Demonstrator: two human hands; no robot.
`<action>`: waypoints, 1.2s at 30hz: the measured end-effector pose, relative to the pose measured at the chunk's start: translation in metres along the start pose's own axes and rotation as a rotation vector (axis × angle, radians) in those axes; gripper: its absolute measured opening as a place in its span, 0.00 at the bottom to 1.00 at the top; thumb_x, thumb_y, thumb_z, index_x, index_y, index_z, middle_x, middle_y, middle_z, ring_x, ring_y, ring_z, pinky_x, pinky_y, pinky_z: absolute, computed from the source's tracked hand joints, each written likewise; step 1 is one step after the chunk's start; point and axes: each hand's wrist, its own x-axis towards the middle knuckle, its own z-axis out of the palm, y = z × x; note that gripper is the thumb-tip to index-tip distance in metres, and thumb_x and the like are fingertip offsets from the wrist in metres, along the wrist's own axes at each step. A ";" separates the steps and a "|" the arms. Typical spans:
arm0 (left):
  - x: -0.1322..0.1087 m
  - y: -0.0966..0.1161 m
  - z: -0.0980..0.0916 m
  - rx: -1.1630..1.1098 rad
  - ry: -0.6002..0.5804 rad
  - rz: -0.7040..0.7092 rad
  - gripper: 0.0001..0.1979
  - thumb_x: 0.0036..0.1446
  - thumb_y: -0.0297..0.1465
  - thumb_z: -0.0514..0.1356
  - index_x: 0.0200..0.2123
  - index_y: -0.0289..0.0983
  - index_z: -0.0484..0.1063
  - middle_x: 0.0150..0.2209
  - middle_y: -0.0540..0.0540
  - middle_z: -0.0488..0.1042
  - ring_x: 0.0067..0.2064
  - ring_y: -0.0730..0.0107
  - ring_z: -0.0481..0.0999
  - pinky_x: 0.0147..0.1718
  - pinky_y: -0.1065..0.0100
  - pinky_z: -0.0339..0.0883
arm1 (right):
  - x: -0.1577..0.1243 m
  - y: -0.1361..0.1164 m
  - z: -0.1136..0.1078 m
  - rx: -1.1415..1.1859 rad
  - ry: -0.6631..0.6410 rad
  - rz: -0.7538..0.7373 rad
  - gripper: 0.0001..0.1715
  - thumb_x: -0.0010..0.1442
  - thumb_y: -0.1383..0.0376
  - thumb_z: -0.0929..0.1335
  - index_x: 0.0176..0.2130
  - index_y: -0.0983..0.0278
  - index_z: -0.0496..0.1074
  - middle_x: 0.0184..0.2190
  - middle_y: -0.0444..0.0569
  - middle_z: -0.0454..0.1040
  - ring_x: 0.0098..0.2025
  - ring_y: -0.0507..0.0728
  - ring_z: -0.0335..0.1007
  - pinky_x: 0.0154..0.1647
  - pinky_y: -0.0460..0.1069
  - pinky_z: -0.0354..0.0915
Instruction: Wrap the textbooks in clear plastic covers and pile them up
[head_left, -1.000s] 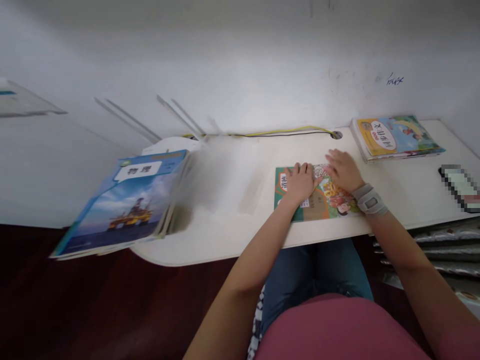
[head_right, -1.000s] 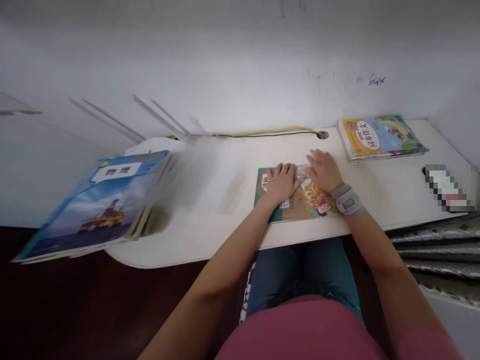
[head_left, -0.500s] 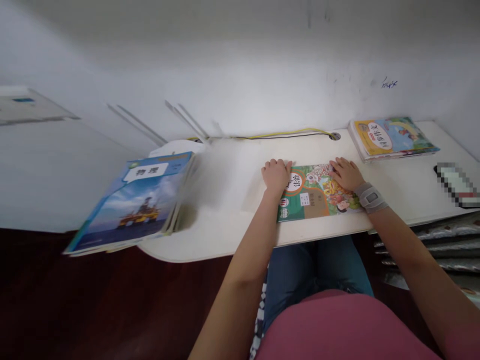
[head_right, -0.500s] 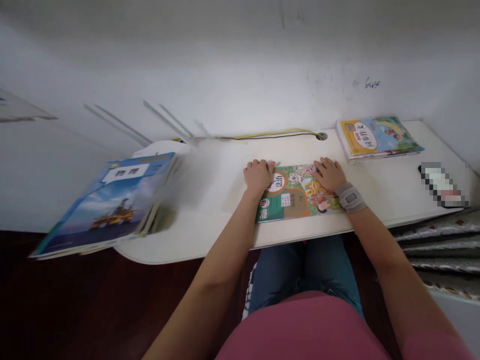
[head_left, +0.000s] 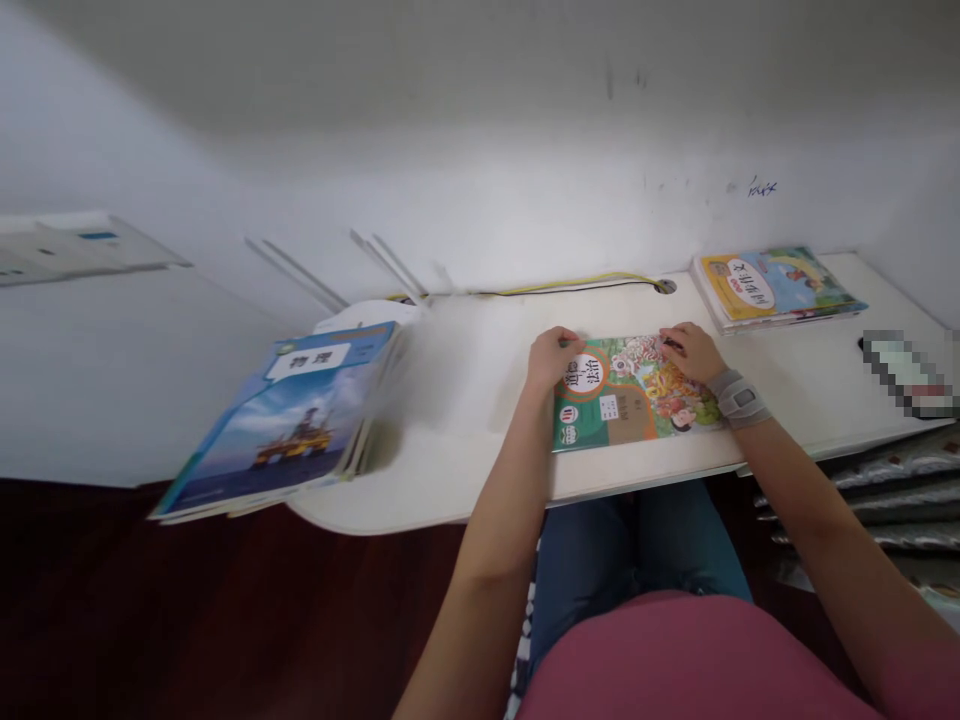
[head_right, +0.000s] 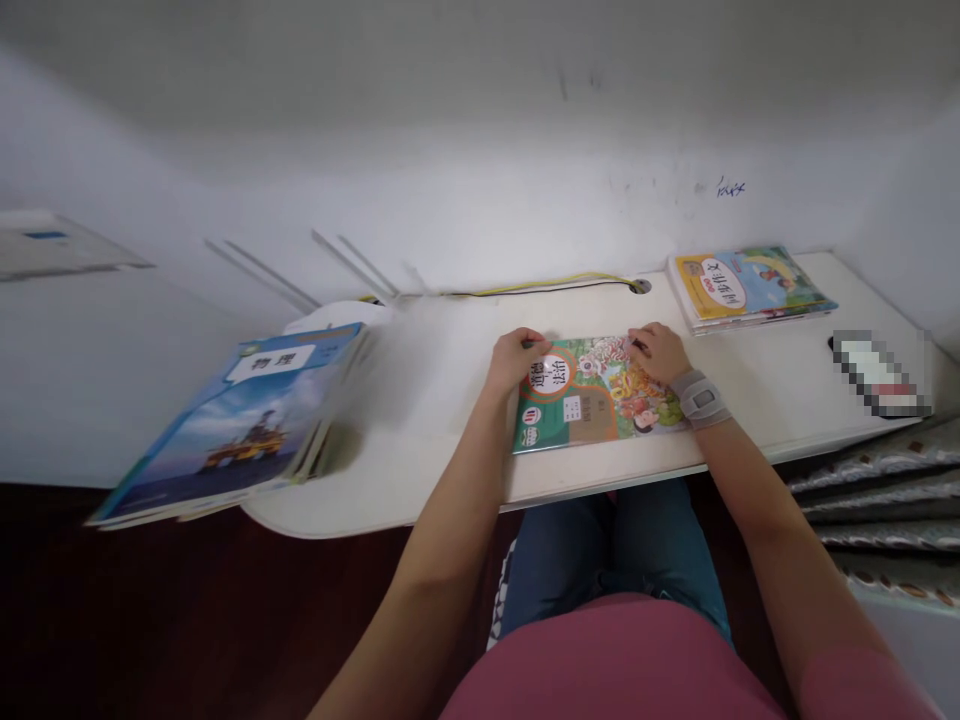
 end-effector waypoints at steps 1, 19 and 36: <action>0.001 0.000 -0.001 -0.059 -0.017 -0.017 0.09 0.43 0.35 0.64 0.27 0.37 0.74 0.26 0.50 0.73 0.29 0.70 0.69 0.30 0.69 0.60 | 0.002 0.003 -0.002 0.065 0.020 0.018 0.22 0.60 0.58 0.63 0.50 0.64 0.72 0.45 0.58 0.74 0.50 0.62 0.67 0.53 0.56 0.60; -0.002 0.006 -0.010 0.130 -0.004 -0.214 0.12 0.47 0.39 0.63 0.31 0.36 0.74 0.29 0.47 0.75 0.32 0.66 0.74 0.31 0.67 0.64 | 0.013 0.020 -0.015 0.297 0.080 0.430 0.21 0.57 0.53 0.63 0.21 0.63 0.66 0.20 0.48 0.71 0.27 0.57 0.69 0.31 0.51 0.65; 0.008 0.060 0.038 0.500 -0.393 0.303 0.14 0.59 0.33 0.52 0.40 0.36 0.76 0.43 0.41 0.76 0.45 0.60 0.72 0.46 0.63 0.61 | 0.016 0.008 -0.014 -0.118 -0.053 0.476 0.20 0.66 0.58 0.56 0.34 0.63 0.71 0.37 0.54 0.77 0.38 0.59 0.70 0.34 0.50 0.57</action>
